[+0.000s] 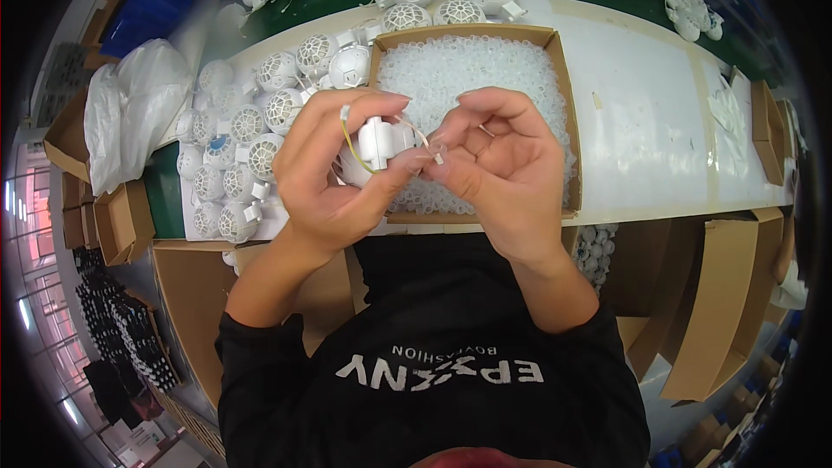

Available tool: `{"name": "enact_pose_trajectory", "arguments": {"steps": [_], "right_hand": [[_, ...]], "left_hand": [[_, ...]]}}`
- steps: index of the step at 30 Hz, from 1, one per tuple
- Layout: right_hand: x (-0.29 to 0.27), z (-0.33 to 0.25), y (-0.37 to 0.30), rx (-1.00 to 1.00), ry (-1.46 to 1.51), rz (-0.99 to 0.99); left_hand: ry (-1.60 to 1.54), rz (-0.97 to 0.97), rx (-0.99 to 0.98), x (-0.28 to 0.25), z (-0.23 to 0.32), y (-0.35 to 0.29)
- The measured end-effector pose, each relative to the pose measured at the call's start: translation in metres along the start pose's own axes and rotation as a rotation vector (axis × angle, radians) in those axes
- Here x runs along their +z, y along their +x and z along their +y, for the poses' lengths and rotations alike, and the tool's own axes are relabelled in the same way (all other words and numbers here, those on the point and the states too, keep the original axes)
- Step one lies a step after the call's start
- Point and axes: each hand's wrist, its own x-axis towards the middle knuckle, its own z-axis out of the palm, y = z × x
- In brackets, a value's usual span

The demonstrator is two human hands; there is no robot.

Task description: Assembling plastic spherical covers with white connectors at a factory workbench.

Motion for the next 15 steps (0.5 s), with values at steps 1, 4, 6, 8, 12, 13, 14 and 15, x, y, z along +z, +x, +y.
{"name": "enact_pose_trajectory", "arguments": {"steps": [1, 4, 6, 8, 12, 13, 14, 15], "right_hand": [[0.000, 0.000, -0.001, -0.001, 0.000, 0.003], [-0.001, 0.002, -0.006, 0.072, -0.012, -0.039], [-0.002, 0.004, -0.006, 0.063, -0.014, -0.015], [-0.003, 0.006, -0.005, 0.042, -0.016, 0.029], [-0.002, 0.009, -0.005, 0.021, -0.040, -0.018], [-0.001, 0.010, -0.005, 0.029, -0.037, -0.019], [-0.001, 0.011, -0.005, 0.023, -0.026, -0.020], [0.000, 0.011, -0.005, 0.018, -0.016, -0.019]], "left_hand": [[0.025, 0.023, 0.021, 0.001, 0.000, -0.002], [0.052, 0.018, -0.006, 0.000, -0.005, -0.005], [0.067, 0.017, -0.023, -0.001, -0.006, -0.008], [0.050, 0.010, -0.016, -0.001, -0.006, -0.011], [0.064, 0.017, 0.014, -0.004, -0.007, -0.012], [0.074, 0.023, 0.029, -0.005, -0.007, -0.012], [0.077, 0.025, 0.021, -0.007, -0.007, -0.014], [0.082, -0.024, 0.033, -0.010, -0.007, -0.016]]}}
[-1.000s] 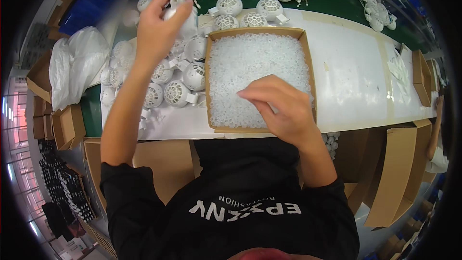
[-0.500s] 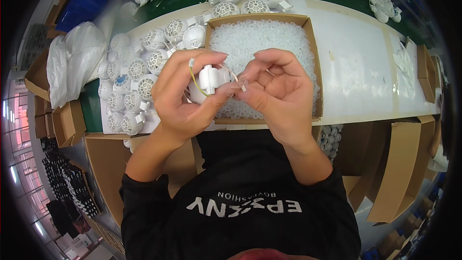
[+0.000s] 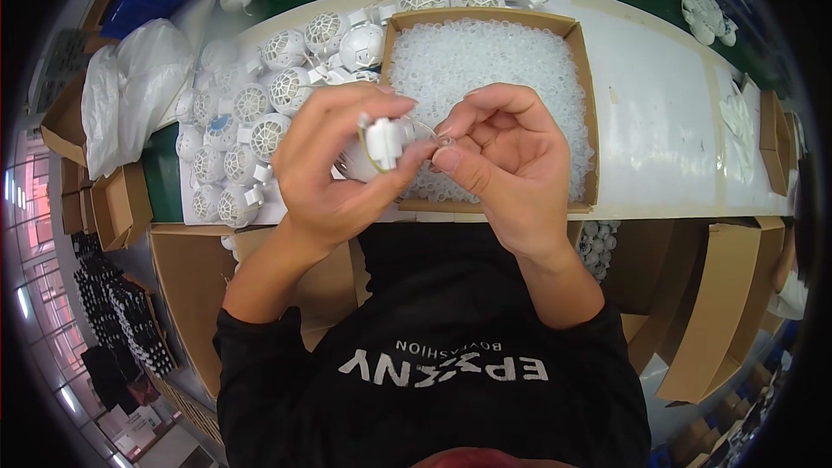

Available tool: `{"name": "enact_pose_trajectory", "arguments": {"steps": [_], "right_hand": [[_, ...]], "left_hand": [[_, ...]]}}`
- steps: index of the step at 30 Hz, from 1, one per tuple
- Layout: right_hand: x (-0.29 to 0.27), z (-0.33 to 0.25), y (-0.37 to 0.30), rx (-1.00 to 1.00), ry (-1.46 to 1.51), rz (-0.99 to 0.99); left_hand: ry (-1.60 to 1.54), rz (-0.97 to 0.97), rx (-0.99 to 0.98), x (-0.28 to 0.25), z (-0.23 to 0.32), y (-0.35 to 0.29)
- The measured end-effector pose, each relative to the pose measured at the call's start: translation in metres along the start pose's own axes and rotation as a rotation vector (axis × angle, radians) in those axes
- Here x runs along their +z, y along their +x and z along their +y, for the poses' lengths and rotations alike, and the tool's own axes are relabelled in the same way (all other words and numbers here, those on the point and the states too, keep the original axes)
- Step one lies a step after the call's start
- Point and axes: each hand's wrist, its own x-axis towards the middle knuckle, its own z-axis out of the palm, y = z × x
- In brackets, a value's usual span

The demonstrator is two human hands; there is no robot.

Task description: Assembling plastic spherical covers with white connectors at a factory workbench.

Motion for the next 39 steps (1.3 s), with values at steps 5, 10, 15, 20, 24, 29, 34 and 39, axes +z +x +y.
{"name": "enact_pose_trajectory", "arguments": {"steps": [5, 10, 15, 20, 24, 29, 34, 39], "right_hand": [[-0.004, 0.002, 0.005, -0.105, -0.275, -0.087], [0.009, 0.006, 0.005, -0.019, -0.345, -0.219], [0.019, 0.010, 0.002, 0.105, -0.248, -0.245], [0.028, 0.013, 0.001, 0.188, -0.194, -0.188], [0.031, 0.019, -0.001, 0.189, -0.184, -0.166], [0.031, 0.026, -0.005, 0.052, -0.288, -0.178], [0.036, 0.016, 0.008, -0.242, -0.766, -0.380], [0.044, 0.011, 0.011, -0.352, -0.907, -0.431]], "left_hand": [[-0.137, -0.181, -0.125, -0.018, 0.002, -0.018], [-0.313, -0.327, -0.215, -0.032, 0.003, -0.038], [-0.421, -0.348, -0.264, -0.037, 0.002, -0.055], [-0.468, -0.364, -0.303, -0.040, -0.005, -0.060], [-0.526, -0.357, -0.304, -0.041, -0.010, -0.066], [-0.792, -0.418, -0.527, -0.047, -0.008, -0.065], [-1.418, -0.494, -0.949, -0.054, 0.000, -0.067], [-1.139, -0.434, -0.725, -0.051, -0.002, -0.068]]}}
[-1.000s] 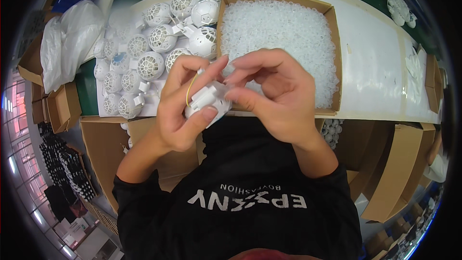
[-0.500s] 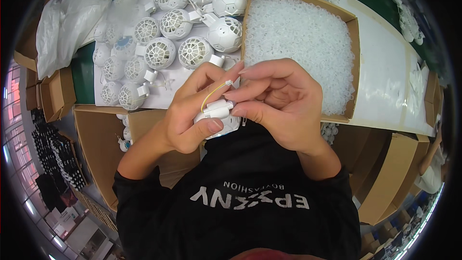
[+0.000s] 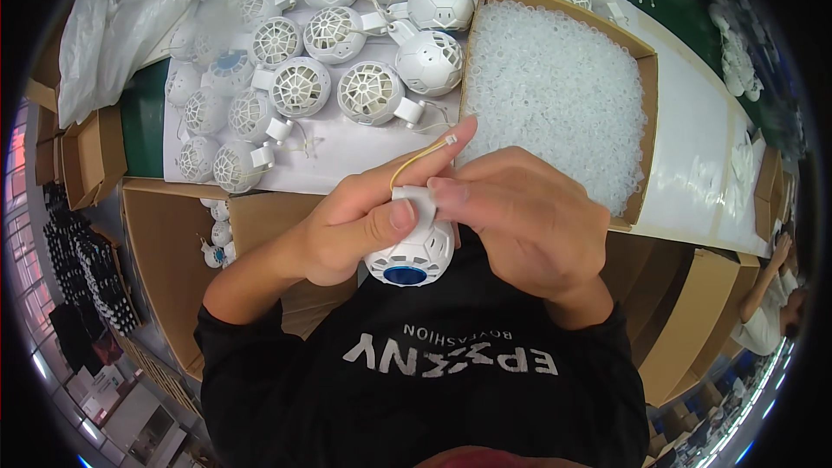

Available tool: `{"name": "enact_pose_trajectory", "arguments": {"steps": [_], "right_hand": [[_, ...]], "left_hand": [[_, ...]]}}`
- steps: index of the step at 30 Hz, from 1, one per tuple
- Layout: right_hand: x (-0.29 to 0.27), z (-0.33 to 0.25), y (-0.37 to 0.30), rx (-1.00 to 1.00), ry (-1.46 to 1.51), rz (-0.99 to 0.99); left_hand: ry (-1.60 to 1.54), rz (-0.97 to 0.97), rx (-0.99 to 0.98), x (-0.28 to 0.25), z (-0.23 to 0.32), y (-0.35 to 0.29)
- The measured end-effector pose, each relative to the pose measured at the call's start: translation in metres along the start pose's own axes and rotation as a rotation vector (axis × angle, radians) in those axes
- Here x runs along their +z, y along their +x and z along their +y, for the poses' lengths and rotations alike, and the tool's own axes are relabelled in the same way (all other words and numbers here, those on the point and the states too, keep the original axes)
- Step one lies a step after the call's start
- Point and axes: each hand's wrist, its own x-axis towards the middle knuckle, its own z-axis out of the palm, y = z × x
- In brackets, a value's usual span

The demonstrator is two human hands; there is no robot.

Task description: Assembling plastic spherical covers with white connectors at a factory workbench.

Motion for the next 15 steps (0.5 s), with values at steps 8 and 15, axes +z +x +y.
{"name": "enact_pose_trajectory", "arguments": {"steps": [8, 15], "right_hand": [[-0.009, 0.004, 0.003, 0.218, -0.057, 0.011], [-0.045, 0.017, -0.016, 0.374, -0.602, -0.177]], "left_hand": [[-0.029, 0.102, -0.047, -0.005, -0.003, 0.006], [-0.495, 0.066, -0.015, -0.006, 0.009, 0.007]]}}
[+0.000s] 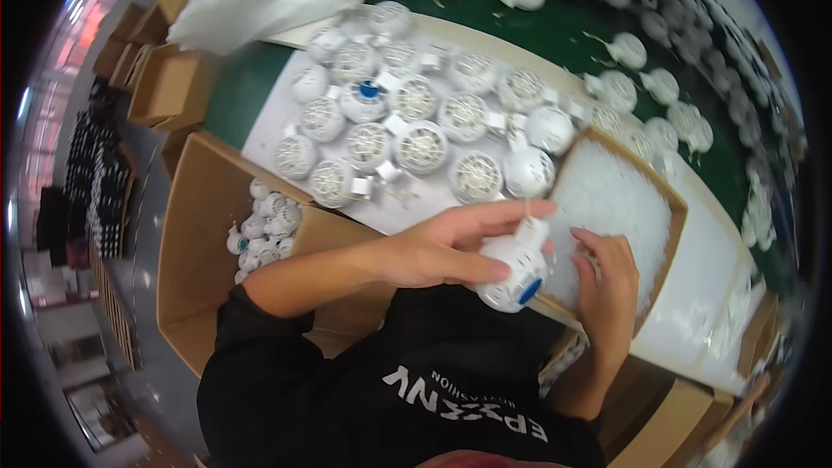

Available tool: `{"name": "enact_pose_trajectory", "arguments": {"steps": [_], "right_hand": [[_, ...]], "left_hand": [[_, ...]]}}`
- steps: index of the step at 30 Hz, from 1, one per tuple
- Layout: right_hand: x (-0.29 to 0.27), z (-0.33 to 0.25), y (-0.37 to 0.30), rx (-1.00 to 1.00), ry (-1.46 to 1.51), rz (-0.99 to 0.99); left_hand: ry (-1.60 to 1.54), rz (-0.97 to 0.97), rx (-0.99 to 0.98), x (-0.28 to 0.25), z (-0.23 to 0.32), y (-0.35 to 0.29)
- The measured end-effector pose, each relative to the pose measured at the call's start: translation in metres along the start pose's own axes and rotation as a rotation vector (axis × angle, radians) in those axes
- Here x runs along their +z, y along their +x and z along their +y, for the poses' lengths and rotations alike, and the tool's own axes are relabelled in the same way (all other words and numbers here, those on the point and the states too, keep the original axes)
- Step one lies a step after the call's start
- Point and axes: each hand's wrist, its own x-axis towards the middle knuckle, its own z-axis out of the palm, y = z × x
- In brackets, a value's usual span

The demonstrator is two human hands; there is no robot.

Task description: Assembling plastic spherical covers with white connectors at a factory workbench.

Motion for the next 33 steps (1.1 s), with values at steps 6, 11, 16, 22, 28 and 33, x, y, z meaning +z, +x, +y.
{"name": "enact_pose_trajectory", "arguments": {"steps": [6, 11, 16, 22, 28, 33], "right_hand": [[0.004, -0.003, 0.003, -0.041, 0.007, -0.056], [0.005, -0.004, 0.006, 0.026, 0.021, -0.055], [0.006, -0.004, 0.005, -0.005, 0.014, -0.080], [0.000, 0.004, -0.008, 0.053, 0.117, -0.016], [0.013, 0.012, -0.005, 0.154, 0.396, 0.131], [0.013, -0.003, -0.001, -0.011, 0.534, 0.224]], "left_hand": [[0.385, -0.042, 0.011, -0.003, 0.006, -0.002], [0.630, -0.014, 0.115, -0.011, 0.003, 0.003], [0.674, -0.021, 0.235, -0.015, -0.006, 0.002], [0.768, 0.036, 0.288, -0.012, -0.009, 0.003], [1.550, 0.338, 0.618, -0.013, -0.004, -0.002], [1.769, 0.397, 0.698, -0.014, -0.004, 0.001]]}}
